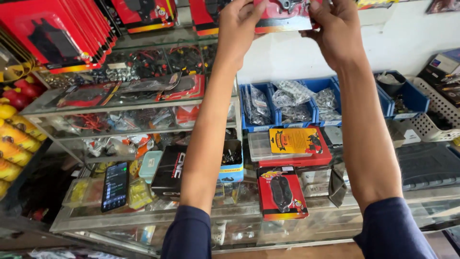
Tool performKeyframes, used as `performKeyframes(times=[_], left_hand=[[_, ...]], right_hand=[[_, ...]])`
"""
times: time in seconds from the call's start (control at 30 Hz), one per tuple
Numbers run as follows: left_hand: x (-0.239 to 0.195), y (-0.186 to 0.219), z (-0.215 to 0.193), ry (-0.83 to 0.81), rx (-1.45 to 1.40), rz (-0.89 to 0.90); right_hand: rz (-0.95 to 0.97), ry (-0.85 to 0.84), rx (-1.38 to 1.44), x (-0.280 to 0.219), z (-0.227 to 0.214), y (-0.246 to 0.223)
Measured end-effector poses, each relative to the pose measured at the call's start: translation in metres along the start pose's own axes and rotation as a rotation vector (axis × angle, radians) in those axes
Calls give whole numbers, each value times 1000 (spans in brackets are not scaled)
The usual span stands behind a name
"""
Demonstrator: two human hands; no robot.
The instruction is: The person picks up a smartphone from a glass counter and places it down. They then pick up several packages of brake pads, inspect them, and place them on a wall rack. The person continues to handle and arrange the brake pad packages on the rack.
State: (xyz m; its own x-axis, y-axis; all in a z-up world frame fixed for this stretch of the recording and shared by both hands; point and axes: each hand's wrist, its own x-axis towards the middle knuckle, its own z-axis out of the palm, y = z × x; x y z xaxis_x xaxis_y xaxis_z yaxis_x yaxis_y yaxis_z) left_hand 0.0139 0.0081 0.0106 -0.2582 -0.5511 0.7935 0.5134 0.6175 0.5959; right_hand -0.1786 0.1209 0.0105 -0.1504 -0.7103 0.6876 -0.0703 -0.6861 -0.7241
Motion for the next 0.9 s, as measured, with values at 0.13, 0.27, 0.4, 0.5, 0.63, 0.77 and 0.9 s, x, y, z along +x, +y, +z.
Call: performKeyframes(times=[0.13,0.27,0.4,0.5,0.63,0.77,0.9], left_hand=[[13,-34,-10,28,53,108],[21,-51,-11,9,112,135],[11,-28,-6,-11,99,134],[0,-12,-6,-60,89,119],[-17,19,2,-56,101,9],[-18,35,8,-66,95,-50],[-20,66,22,-54,47,60]], right_hand=[[17,11,-10,13,-8,19],[42,11,7,21,-14,33],[32,14,82,17,-13,24],[35,-41,163,8,-14,18],[-24,-28,206,-5,-10,0],[-47,-3,233,-11,-6,-22],[-43,139,187,-17,4,-47]])
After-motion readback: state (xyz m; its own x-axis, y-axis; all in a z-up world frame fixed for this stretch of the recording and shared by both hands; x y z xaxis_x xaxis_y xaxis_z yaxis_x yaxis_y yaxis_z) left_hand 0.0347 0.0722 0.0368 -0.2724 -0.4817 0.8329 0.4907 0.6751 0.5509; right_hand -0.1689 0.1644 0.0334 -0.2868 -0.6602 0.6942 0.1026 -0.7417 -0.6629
